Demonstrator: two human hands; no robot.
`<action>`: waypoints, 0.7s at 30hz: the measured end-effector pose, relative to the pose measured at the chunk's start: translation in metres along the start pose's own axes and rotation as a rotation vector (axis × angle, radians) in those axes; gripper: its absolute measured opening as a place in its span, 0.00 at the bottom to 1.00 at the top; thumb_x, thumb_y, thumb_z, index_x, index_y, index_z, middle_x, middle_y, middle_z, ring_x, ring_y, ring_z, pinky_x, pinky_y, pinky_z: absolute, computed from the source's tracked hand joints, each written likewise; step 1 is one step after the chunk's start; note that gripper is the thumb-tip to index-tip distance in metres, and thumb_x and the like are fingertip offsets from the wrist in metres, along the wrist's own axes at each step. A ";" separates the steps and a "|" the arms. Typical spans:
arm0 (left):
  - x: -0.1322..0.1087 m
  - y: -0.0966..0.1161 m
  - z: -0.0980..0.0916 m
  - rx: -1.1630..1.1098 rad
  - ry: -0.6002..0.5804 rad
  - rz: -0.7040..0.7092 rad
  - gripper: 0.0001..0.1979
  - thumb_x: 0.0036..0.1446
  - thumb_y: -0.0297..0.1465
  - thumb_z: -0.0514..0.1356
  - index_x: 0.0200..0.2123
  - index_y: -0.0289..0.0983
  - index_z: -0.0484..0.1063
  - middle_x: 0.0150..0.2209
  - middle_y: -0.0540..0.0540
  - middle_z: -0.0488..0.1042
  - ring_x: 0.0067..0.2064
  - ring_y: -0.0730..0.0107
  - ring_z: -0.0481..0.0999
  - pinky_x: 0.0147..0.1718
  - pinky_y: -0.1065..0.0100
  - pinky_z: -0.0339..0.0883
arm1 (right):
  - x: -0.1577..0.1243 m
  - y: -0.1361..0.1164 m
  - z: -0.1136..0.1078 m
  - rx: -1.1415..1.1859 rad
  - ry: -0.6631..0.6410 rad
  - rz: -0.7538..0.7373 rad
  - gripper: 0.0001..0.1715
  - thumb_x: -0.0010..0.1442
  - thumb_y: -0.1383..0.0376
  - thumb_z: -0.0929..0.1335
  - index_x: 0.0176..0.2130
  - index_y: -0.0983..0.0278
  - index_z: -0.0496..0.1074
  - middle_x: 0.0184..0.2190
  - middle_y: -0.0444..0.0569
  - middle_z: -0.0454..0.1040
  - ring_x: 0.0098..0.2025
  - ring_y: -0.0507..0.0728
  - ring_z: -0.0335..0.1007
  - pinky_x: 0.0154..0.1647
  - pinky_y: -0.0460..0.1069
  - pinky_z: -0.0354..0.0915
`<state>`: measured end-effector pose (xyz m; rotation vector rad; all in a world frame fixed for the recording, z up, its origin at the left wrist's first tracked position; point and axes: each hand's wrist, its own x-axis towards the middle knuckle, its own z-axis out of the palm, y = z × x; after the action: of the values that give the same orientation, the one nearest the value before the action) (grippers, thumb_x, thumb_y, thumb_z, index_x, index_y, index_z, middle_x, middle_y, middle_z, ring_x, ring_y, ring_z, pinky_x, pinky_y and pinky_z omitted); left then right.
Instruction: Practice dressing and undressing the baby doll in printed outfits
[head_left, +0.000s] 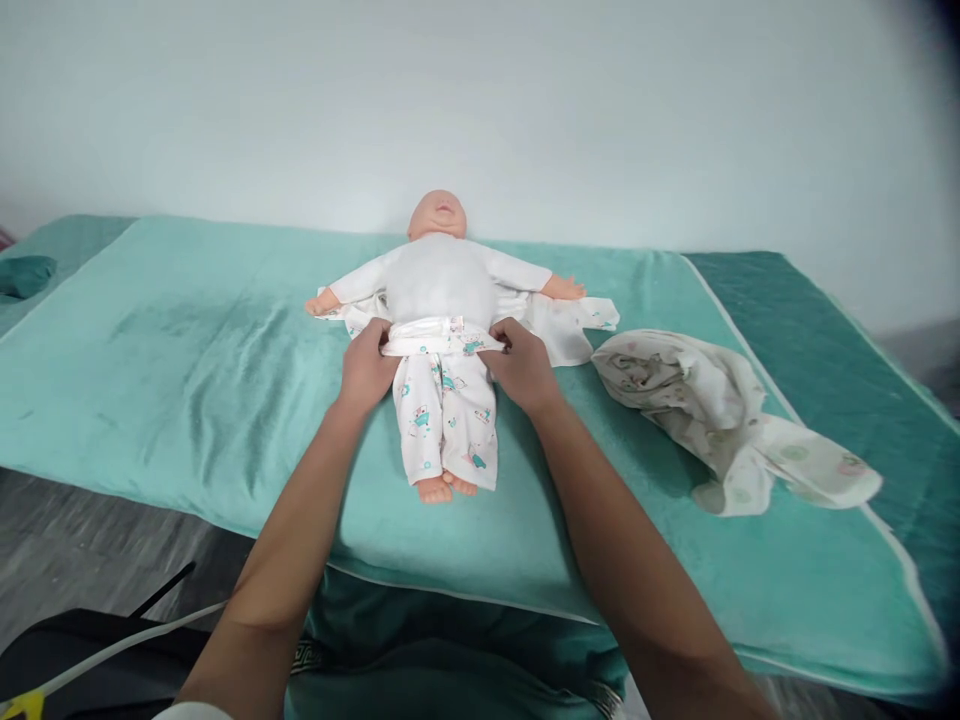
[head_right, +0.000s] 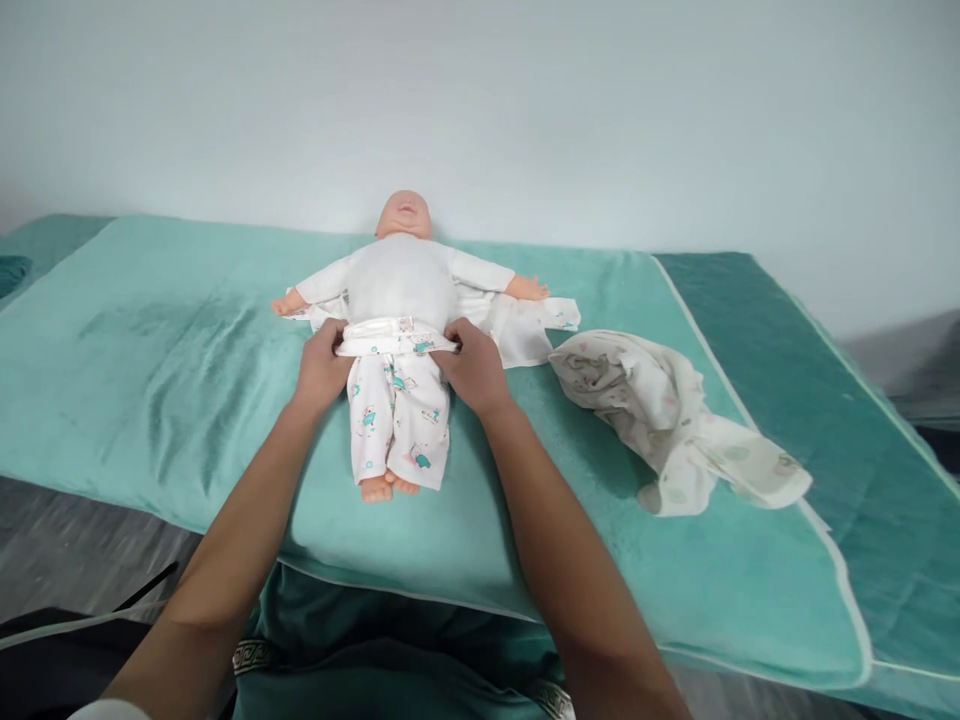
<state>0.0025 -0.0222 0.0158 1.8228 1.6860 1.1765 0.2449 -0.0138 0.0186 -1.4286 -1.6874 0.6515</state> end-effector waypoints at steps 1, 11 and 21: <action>-0.005 0.000 -0.004 -0.035 -0.049 0.000 0.08 0.57 0.35 0.62 0.34 0.41 0.64 0.32 0.52 0.69 0.34 0.69 0.66 0.35 0.68 0.58 | -0.001 0.001 -0.006 0.022 -0.078 0.010 0.13 0.53 0.57 0.70 0.32 0.59 0.62 0.28 0.41 0.64 0.32 0.55 0.59 0.36 0.50 0.56; -0.030 -0.002 -0.018 -0.035 -0.137 0.231 0.19 0.56 0.40 0.67 0.23 0.39 0.61 0.28 0.52 0.65 0.34 0.69 0.66 0.37 0.66 0.61 | -0.015 -0.014 -0.022 -0.050 -0.298 -0.078 0.25 0.50 0.50 0.74 0.25 0.61 0.59 0.24 0.39 0.59 0.30 0.52 0.53 0.32 0.49 0.50; -0.038 -0.003 -0.013 -0.136 -0.001 0.004 0.10 0.51 0.33 0.64 0.34 0.40 0.66 0.30 0.55 0.68 0.31 0.73 0.64 0.33 0.70 0.59 | -0.029 -0.008 -0.002 0.043 0.049 -0.043 0.10 0.50 0.60 0.67 0.28 0.60 0.60 0.24 0.39 0.62 0.30 0.53 0.56 0.33 0.49 0.53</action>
<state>-0.0065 -0.0609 0.0084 1.7451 1.5625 1.2591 0.2426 -0.0444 0.0190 -1.3641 -1.6522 0.6204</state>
